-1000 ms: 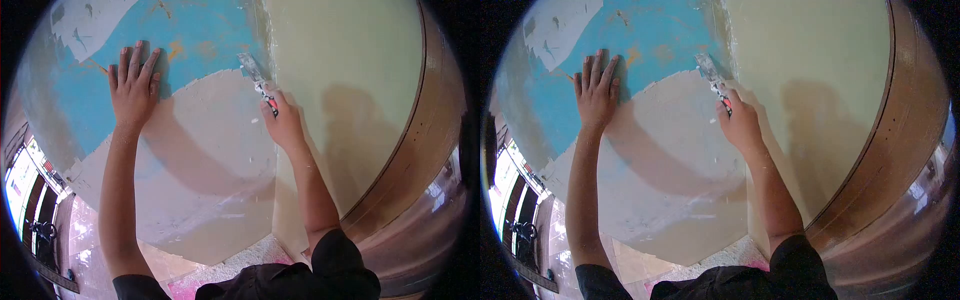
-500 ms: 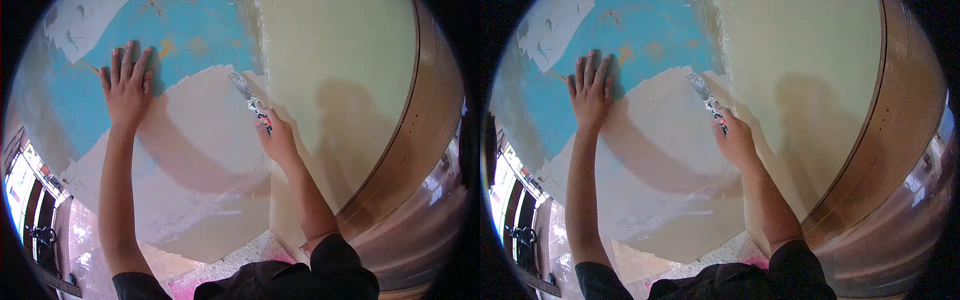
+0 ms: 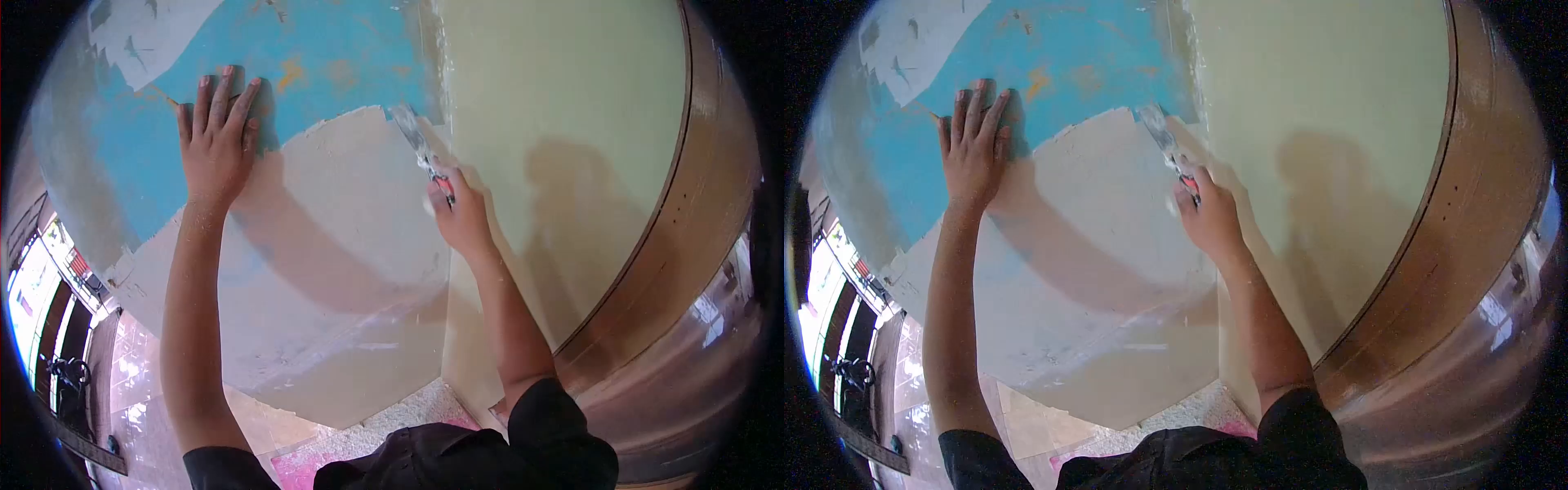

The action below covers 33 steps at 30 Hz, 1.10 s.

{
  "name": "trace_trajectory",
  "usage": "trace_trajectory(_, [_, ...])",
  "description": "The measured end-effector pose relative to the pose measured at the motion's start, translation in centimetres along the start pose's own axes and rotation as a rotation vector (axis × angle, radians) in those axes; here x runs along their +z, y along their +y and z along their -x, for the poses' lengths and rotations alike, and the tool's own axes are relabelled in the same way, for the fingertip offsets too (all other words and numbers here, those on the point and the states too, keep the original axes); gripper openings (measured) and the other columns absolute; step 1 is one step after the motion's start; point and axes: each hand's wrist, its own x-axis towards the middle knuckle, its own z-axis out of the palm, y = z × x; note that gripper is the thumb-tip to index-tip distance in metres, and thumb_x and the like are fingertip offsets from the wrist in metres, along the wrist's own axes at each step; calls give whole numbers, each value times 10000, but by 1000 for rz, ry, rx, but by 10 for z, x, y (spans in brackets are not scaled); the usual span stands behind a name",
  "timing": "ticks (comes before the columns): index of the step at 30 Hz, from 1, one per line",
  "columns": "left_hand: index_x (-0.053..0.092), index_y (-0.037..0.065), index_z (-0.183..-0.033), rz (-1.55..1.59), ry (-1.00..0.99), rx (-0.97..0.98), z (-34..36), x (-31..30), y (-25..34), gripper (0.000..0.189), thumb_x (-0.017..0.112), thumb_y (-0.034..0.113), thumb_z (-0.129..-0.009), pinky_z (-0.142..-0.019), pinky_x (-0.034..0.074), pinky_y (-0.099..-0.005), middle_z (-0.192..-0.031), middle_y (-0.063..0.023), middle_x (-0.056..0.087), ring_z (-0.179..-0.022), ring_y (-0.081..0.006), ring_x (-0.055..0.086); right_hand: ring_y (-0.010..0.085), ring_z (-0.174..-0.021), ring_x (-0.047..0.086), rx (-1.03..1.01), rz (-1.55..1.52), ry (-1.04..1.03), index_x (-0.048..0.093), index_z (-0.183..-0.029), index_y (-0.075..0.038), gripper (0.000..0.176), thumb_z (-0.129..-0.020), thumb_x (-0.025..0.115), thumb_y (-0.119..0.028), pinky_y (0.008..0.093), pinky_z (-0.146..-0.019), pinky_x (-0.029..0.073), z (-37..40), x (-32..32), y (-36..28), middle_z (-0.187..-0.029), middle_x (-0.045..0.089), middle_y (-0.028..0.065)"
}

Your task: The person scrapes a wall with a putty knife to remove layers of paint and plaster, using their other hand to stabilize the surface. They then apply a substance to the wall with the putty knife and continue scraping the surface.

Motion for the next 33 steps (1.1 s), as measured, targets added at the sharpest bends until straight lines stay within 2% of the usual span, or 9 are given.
trace_trajectory(2, [425, 369, -1518, 8, -21, 17, 1, 0, -2, 524, 537, 295, -1012, -1214, 191, -609, -1636, 21, 323, -1523, -285, 260, 390, -911, 699, 58, -103, -4, 579, -1319, -98, 372, -964, 634, -197, 462, -796, 539, 17, 7, 14, -990, 716, 210])
trace_trajectory(5, [425, 369, -1517, 4, -1, 1, 1, 4, 1, 533, 539, 279, -1005, -1216, 178, -614, -1636, 20, 323, -1523, -286, 259, 361, -942, 701, 98, -102, -42, 579, -1341, -105, 394, -957, 644, -165, 439, -831, 538, 16, 0, 11, -1032, 713, 204])
trace_trajectory(8, [427, 364, -1517, -22, -17, -19, 1, 4, 4, 533, 540, 281, -1002, -1218, 162, -616, -1630, 16, 333, -1521, -288, 264, 361, -932, 703, -4, 7, -6, 579, -1341, -102, 392, -960, 641, -166, 438, -824, 541, 22, 6, 20, -1028, 715, 200])
trace_trajectory(14, [416, 359, -1525, -31, -1, -22, 1, 3, 8, 542, 539, 284, -1002, -1223, 146, -606, -1628, 16, 336, -1518, -290, 269, 368, -931, 701, 6, 132, -24, 598, -1320, -94, 368, -961, 636, -171, 436, -820, 543, 0, 5, 1, -1028, 713, 207])
trace_trajectory(21, [416, 360, -1525, -46, -11, -24, 1, 5, 6, 529, 531, 304, -1011, -1226, 151, -598, -1633, 16, 327, -1519, -286, 267, 371, -961, 694, 44, 9, -54, 598, -1298, -81, 348, -966, 634, -181, 430, -844, 540, 16, 3, 1, -1019, 711, 210])
trace_trajectory(23, [446, 373, -1500, -41, 32, -12, 3, 6, 4, 510, 533, 311, -1001, -1199, 211, -618, -1614, 28, 362, -1504, -284, 298, 375, -972, 690, -13, -16, 10, 593, -1307, -82, 355, -969, 634, -184, 432, -850, 536, 27, 22, 17, -1024, 709, 209])
trace_trajectory(28, [445, 376, -1500, -50, 27, -7, 3, 5, 5, 501, 526, 315, -1010, -1197, 217, -621, -1614, 41, 363, -1502, -280, 304, 387, -961, 688, 20, 39, -25, 575, -1297, -78, 335, -980, 619, -177, 454, -844, 534, -20, 7, -27, -1038, 712, 203])
trace_trajectory(31, [440, 378, -1503, -34, 34, -10, 3, 7, 5, 499, 521, 321, -1014, -1196, 217, -622, -1614, 43, 361, -1503, -277, 301, 392, -966, 686, 27, -40, -40, 573, -1301, -81, 336, -983, 614, -182, 453, -836, 534, -25, -5, -35, -1038, 713, 201])
trace_trajectory(33, [436, 379, -1506, -24, 39, -15, 3, 7, 4, 500, 520, 324, -1016, -1197, 216, -622, -1616, 44, 359, -1505, -275, 298, 384, -971, 691, 49, 12, -56, 569, -1314, -86, 348, -983, 614, -186, 453, -830, 535, 0, -1, -26, -1039, 715, 197])
